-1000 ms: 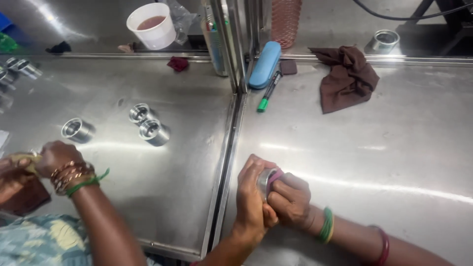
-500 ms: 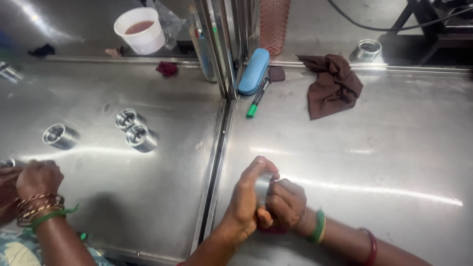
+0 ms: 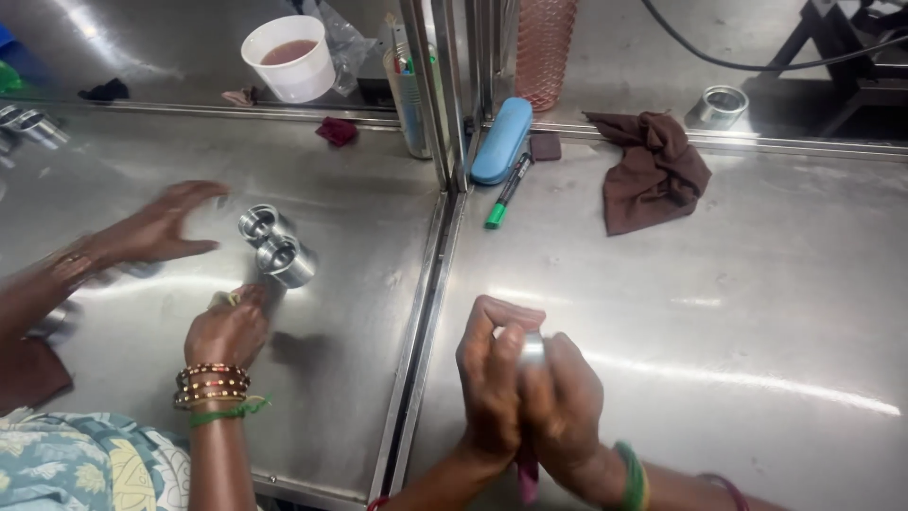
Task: The person wipes metal rings with a cloth, marks them with a pen, and places them on a table.
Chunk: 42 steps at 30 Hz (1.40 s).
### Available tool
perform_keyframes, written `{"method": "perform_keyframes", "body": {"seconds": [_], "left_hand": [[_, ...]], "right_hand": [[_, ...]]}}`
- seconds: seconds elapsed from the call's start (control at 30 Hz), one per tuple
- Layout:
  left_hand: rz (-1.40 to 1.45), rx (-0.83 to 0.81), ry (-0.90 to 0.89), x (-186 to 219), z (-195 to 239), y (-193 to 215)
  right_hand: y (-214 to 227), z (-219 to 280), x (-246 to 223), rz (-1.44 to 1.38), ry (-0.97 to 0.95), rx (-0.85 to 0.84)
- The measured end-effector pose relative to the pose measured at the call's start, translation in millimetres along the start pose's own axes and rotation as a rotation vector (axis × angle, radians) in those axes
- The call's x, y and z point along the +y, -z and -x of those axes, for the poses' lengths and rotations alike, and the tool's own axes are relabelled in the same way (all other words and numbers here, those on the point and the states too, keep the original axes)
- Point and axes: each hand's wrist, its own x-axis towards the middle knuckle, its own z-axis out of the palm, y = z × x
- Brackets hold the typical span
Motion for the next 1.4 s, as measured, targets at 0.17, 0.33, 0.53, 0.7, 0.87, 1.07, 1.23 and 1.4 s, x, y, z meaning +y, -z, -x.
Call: {"method": "perform_keyframes", "body": {"seconds": [0.17, 0.33, 0.53, 0.7, 0.87, 1.07, 1.23, 1.4], "left_hand": [[0.671, 0.164, 1.285, -18.3, 7.1, 10.2], [0.596, 0.238, 1.27, 17.9, -4.3, 4.0], [0.152, 0.179, 0.419, -17.1, 14.7, -9.8], [-0.156, 0.155, 0.027, -36.6, 17.0, -8.8], [-0.139, -0.061, 0.232, -13.4, 10.0, 6.6], [-0.273, -0.087, -0.041, -30.0, 22.2, 13.1], [-0.075, -0.02, -0.247, -33.2, 4.5, 11.9], [-0.108, 0.002, 0.16, -28.5, 16.5, 22.5]], "right_hand": [[29.5, -44.2, -15.8, 0.615, 1.47, -0.305], [7.3, -11.2, 0.8, 0.545, 1.161, -0.055], [-13.1, -9.6, -6.8, 0.379, 0.682, 0.047], [-11.3, -21.1, -9.0, 0.081, 0.134, -0.077], [9.7, -28.3, 8.3, 0.504, 1.223, -0.198], [-25.7, 4.1, 13.0, 0.238, 0.394, -0.016], [-16.6, -5.0, -48.8, -0.622, -0.457, -0.252], [-21.5, -6.0, 10.0, 0.084, 0.397, -0.106]]}}
